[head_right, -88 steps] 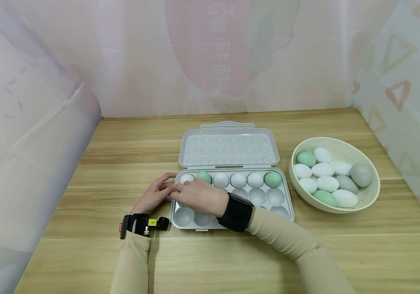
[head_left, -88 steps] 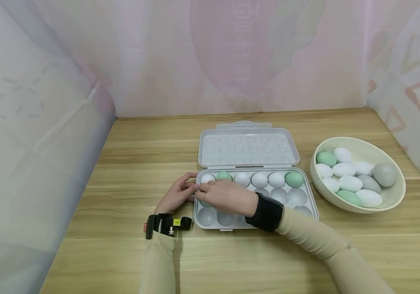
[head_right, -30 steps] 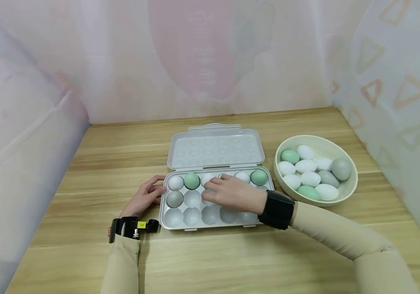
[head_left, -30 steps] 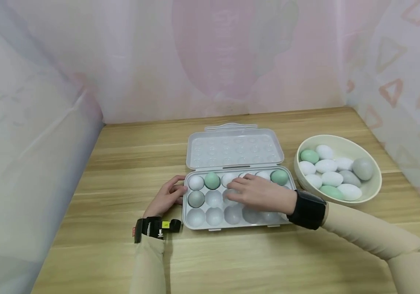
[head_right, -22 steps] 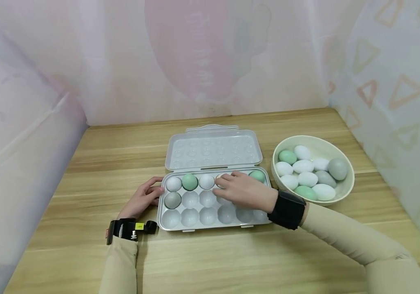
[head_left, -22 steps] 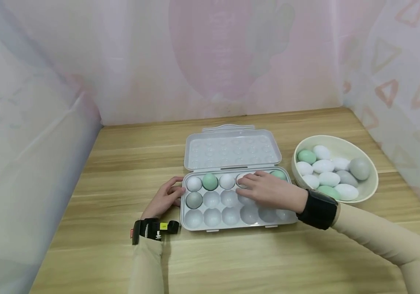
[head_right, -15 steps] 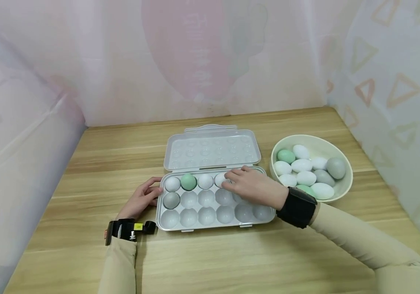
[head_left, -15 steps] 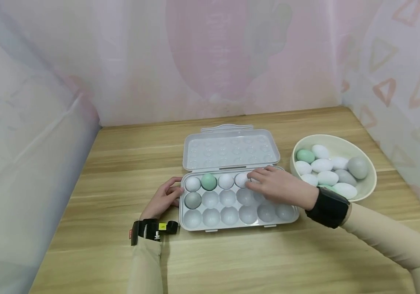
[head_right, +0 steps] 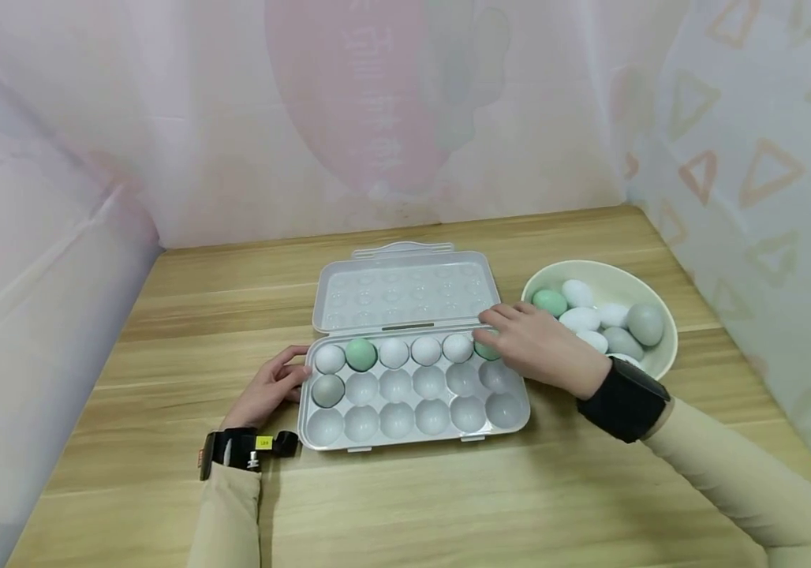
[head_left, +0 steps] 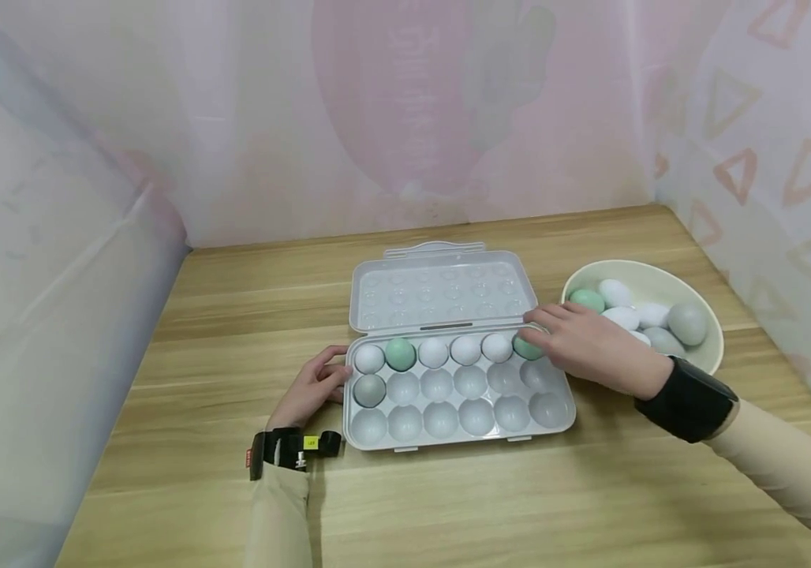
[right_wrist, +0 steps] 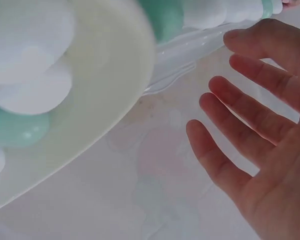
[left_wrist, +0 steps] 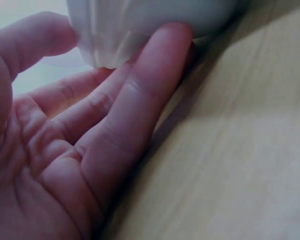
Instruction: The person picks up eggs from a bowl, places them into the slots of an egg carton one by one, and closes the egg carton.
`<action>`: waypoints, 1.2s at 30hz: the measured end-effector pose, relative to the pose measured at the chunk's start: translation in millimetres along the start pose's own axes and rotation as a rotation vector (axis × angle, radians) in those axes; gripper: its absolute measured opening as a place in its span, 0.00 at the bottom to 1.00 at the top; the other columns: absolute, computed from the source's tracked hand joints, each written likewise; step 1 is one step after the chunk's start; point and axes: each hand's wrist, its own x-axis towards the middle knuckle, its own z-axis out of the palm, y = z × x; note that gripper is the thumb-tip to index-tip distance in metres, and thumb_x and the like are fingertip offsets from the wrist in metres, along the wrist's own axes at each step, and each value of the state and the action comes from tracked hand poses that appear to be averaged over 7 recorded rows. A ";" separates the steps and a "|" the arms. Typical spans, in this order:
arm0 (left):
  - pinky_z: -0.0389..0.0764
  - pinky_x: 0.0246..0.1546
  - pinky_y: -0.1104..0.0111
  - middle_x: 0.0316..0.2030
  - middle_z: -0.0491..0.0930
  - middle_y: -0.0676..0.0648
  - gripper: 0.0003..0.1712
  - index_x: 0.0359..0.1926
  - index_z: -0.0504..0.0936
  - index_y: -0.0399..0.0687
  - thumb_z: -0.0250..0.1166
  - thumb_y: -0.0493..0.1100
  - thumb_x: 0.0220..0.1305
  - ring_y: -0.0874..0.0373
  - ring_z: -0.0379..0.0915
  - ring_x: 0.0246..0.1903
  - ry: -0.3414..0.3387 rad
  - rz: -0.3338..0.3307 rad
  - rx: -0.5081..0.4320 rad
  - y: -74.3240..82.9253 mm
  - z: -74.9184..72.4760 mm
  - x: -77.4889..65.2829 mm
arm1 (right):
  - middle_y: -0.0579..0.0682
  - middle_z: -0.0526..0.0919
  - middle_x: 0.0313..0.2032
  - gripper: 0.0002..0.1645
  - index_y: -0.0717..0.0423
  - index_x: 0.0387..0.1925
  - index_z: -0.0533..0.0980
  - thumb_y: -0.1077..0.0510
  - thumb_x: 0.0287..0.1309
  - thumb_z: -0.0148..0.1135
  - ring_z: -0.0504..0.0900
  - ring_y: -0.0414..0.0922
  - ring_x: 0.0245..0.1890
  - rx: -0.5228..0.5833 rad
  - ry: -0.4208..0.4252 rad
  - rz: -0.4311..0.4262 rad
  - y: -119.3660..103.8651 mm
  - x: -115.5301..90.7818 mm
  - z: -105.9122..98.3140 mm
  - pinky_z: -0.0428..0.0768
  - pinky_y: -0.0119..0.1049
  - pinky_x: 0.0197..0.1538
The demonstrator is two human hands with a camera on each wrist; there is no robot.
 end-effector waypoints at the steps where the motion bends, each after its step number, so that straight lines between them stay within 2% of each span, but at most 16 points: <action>1: 0.83 0.34 0.60 0.45 0.80 0.34 0.23 0.64 0.64 0.35 0.55 0.39 0.72 0.52 0.81 0.33 -0.002 0.003 -0.003 0.6 0.4 -0.3 | 0.56 0.80 0.44 0.21 0.58 0.44 0.76 0.69 0.44 0.69 0.77 0.53 0.46 0.005 0.000 0.011 1.7 -3.2 -1.4 0.77 0.46 0.44; 5: 0.83 0.33 0.60 0.45 0.80 0.34 0.23 0.64 0.65 0.35 0.55 0.38 0.72 0.52 0.81 0.33 0.003 0.003 0.000 1.1 1.6 -0.6 | 0.56 0.79 0.43 0.22 0.60 0.43 0.76 0.69 0.42 0.68 0.78 0.54 0.43 0.021 0.022 0.050 8.6 -15.0 -5.4 0.78 0.46 0.40; 7: 0.83 0.33 0.60 0.44 0.80 0.34 0.23 0.64 0.66 0.35 0.55 0.38 0.72 0.52 0.81 0.32 0.008 0.001 -0.002 0.8 1.9 -0.8 | 0.56 0.78 0.42 0.23 0.59 0.42 0.76 0.69 0.39 0.70 0.78 0.55 0.41 0.025 0.026 0.068 12.3 -20.5 -6.5 0.78 0.47 0.37; 12: 0.83 0.33 0.60 0.42 0.80 0.35 0.22 0.63 0.66 0.36 0.55 0.38 0.72 0.51 0.81 0.31 0.012 -0.001 -0.009 -0.8 2.0 -0.7 | 0.57 0.78 0.43 0.29 0.58 0.43 0.76 0.67 0.33 0.76 0.79 0.55 0.41 0.061 -0.012 0.126 20.9 -34.5 -9.7 0.78 0.47 0.35; 17: 0.83 0.33 0.60 0.42 0.80 0.35 0.23 0.63 0.66 0.35 0.55 0.38 0.71 0.51 0.81 0.30 0.013 -0.003 -0.014 -1.1 1.7 -0.4 | 0.58 0.78 0.45 0.30 0.58 0.45 0.78 0.67 0.34 0.78 0.78 0.56 0.44 0.109 -0.034 0.209 31.2 -49.7 -9.9 0.78 0.49 0.37; 23: 0.83 0.33 0.60 0.42 0.80 0.35 0.23 0.63 0.65 0.34 0.55 0.38 0.71 0.52 0.81 0.31 0.006 0.006 -0.017 -0.4 2.1 -0.1 | 0.57 0.77 0.44 0.28 0.58 0.45 0.77 0.67 0.38 0.77 0.77 0.56 0.44 0.161 -0.045 0.297 41.3 -69.1 -8.0 0.76 0.50 0.34; 30: 0.83 0.33 0.60 0.42 0.80 0.35 0.22 0.63 0.66 0.35 0.55 0.38 0.72 0.51 0.81 0.31 0.004 0.010 -0.024 0.1 3.1 -0.8 | 0.62 0.78 0.45 0.25 0.62 0.46 0.77 0.66 0.43 0.73 0.77 0.60 0.45 0.210 -0.109 0.395 46.7 -84.8 -6.4 0.77 0.56 0.41; 36: 0.83 0.33 0.60 0.43 0.80 0.34 0.23 0.64 0.66 0.35 0.56 0.38 0.72 0.51 0.81 0.32 0.006 0.007 -0.020 -0.4 2.5 -0.6 | 0.62 0.79 0.42 0.25 0.64 0.44 0.78 0.67 0.39 0.74 0.79 0.60 0.39 0.232 -0.090 0.426 45.5 -95.2 2.4 0.78 0.55 0.40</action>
